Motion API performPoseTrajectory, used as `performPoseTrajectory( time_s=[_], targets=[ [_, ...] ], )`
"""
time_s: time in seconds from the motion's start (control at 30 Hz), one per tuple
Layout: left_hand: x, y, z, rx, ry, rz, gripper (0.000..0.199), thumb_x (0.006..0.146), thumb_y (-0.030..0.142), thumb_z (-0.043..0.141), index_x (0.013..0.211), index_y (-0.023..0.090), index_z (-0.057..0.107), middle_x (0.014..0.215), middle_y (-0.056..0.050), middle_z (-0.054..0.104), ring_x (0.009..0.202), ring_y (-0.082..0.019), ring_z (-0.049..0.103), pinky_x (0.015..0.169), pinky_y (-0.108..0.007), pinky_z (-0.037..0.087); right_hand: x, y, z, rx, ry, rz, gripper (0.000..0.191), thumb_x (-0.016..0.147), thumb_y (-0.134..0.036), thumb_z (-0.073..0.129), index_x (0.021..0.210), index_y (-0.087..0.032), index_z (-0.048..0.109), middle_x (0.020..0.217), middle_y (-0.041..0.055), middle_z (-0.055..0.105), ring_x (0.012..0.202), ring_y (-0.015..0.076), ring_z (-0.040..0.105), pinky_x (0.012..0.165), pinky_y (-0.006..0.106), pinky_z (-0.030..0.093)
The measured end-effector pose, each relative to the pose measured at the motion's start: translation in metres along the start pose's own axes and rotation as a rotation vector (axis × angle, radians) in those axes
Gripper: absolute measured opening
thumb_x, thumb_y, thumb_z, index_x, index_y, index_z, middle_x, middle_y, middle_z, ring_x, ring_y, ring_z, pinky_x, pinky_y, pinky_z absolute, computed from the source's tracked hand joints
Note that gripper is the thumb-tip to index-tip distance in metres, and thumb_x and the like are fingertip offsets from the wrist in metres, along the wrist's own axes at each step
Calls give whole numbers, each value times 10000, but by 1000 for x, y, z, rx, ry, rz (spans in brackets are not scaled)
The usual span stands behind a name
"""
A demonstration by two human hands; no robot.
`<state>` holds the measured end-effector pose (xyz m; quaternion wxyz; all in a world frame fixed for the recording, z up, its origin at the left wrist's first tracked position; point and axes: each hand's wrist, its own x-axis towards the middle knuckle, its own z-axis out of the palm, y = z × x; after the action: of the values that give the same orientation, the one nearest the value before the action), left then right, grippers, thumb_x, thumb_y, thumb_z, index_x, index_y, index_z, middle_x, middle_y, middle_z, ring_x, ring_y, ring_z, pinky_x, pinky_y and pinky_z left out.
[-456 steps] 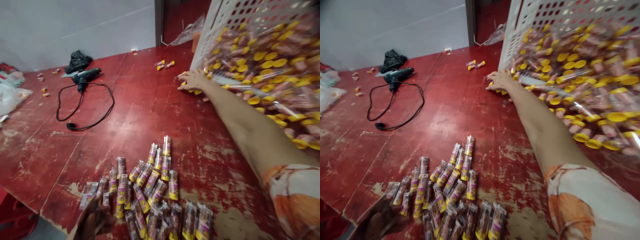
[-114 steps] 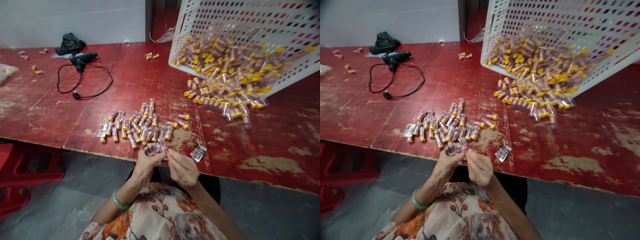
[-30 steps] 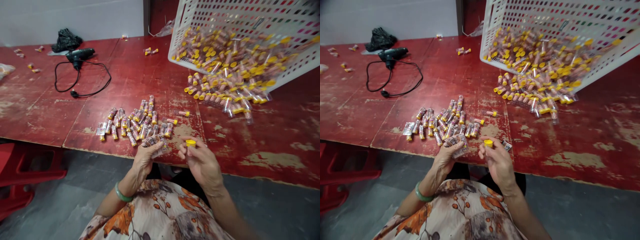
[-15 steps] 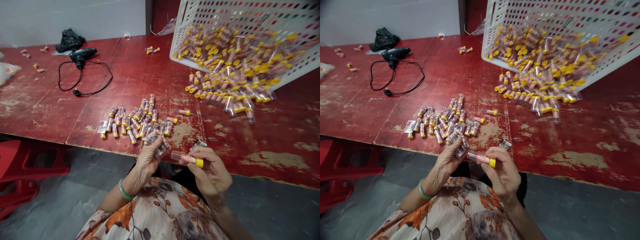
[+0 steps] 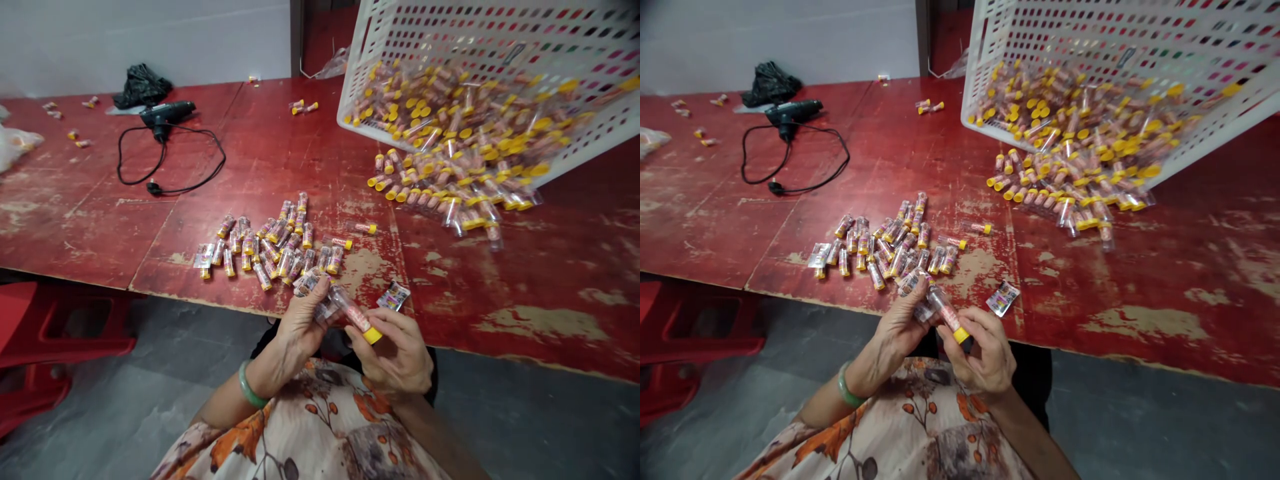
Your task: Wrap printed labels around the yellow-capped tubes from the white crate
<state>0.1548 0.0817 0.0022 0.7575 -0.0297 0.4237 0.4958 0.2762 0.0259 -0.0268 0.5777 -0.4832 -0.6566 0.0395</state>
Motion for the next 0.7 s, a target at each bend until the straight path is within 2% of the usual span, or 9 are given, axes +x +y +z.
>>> performPoseTrajectory(
  time_s=[0.07, 0.2, 0.33, 0.4, 0.5, 0.7],
  targets=[
    [-1, -2, -1, 20, -26, 38, 377, 499, 277, 888, 734, 125, 635, 648, -1, 660, 556, -135, 612, 529, -272, 540, -3, 4, 5, -17, 17, 2, 505, 731, -135, 748, 1173, -268, 544, 982, 56, 640, 809, 195, 655, 676, 325, 585],
    [-1, -7, -6, 56, -94, 174, 391, 518, 277, 882, 808, 123, 671, 759, -24, 701, 628, -124, 640, 628, -244, 534, -6, 14, 13, -123, -8, -149, 558, 717, -157, 775, 1205, -286, 536, 1011, 69, 668, 842, 219, 674, 685, 335, 598],
    [0, -3, -13, 102, -138, 225, 339, 576, 257, 855, 849, 148, 685, 790, -22, 711, 637, -115, 644, 651, -237, 517, 2, 18, 12, 74, -207, -112, 438, 831, -192, 655, 1250, -246, 538, 1104, 109, 626, 975, 237, 638, 752, 374, 582],
    [1, 1, -16, 134, -144, 217, 343, 566, 259, 858, 844, 157, 684, 777, -16, 708, 622, -117, 638, 644, -247, 516, 8, 19, 9, 154, -269, -48, 382, 862, -147, 573, 1233, -241, 561, 1119, 110, 616, 945, 220, 639, 755, 375, 569],
    [-1, 3, -19, 176, -141, 203, 395, 526, 261, 876, 857, 156, 688, 797, -25, 711, 651, -139, 647, 676, -277, 525, 13, 19, 9, 158, -212, 16, 354, 829, -99, 553, 1147, -246, 602, 1067, 88, 636, 832, 188, 648, 704, 352, 565],
    [-6, -2, -18, 190, -162, 196, 376, 528, 261, 876, 843, 151, 703, 763, -18, 698, 636, -113, 622, 644, -232, 499, 15, 9, 23, 91, -114, -29, 286, 787, -68, 583, 1013, -239, 622, 940, 70, 674, 842, 196, 662, 697, 346, 575]
  ],
)
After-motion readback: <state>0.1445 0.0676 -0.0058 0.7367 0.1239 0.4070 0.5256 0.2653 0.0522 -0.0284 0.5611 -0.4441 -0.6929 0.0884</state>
